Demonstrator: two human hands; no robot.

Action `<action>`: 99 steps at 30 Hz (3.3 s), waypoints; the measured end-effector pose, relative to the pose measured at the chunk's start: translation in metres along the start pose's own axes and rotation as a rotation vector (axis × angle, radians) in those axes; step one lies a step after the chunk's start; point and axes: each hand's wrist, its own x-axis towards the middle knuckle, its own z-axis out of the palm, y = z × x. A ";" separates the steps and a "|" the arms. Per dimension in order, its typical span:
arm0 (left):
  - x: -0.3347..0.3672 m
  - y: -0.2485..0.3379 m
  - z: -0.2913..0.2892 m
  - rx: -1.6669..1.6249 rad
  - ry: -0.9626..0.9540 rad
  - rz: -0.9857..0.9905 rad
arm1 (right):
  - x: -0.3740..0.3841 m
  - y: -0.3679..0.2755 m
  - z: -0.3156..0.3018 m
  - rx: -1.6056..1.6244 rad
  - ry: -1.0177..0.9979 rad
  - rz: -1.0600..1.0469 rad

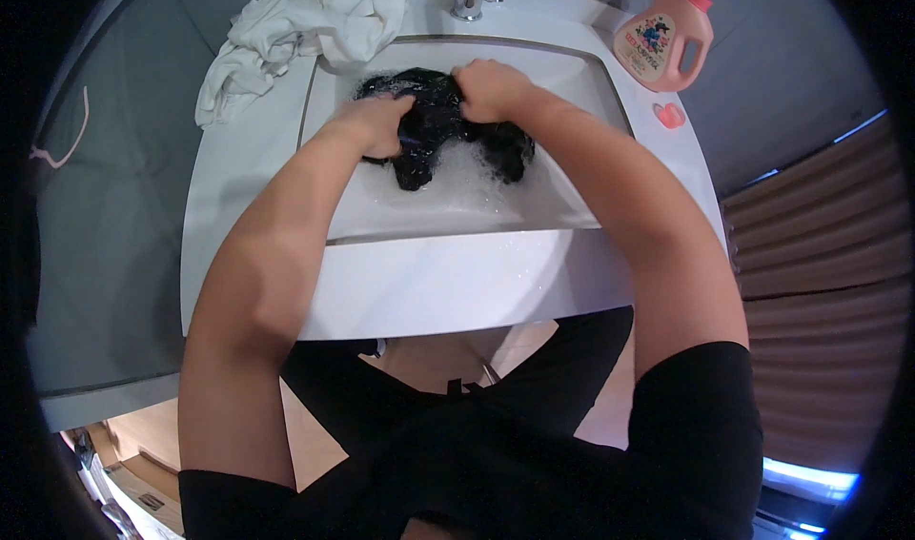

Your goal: The person washes a black garment by hand in a sink with water and detergent, scrubbing the fabric against itself and rinsing it under the tap.

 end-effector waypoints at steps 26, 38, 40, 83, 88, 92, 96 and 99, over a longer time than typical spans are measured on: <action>-0.012 0.005 -0.008 -0.129 -0.331 0.263 | -0.032 -0.005 0.043 0.031 -0.101 -0.032; -0.004 0.000 -0.003 -0.211 -0.075 0.090 | 0.017 0.006 0.049 0.060 0.055 -0.039; 0.000 -0.002 -0.002 -0.191 -0.013 0.042 | 0.014 0.002 0.038 -0.031 0.035 -0.047; 0.012 -0.008 -0.009 -0.709 0.547 0.211 | -0.100 0.016 -0.013 0.245 -0.039 0.080; -0.003 -0.004 0.003 -0.361 -0.027 0.320 | -0.077 -0.016 0.001 0.051 -0.165 -0.060; -0.005 -0.001 0.001 -0.216 -0.078 0.244 | -0.054 -0.012 0.025 0.019 -0.206 -0.065; 0.000 -0.009 0.005 -0.308 -0.083 0.229 | -0.035 -0.009 0.042 -0.009 -0.073 -0.052; 0.001 -0.003 0.006 -0.310 -0.028 0.225 | -0.021 0.002 0.051 -0.067 0.076 0.048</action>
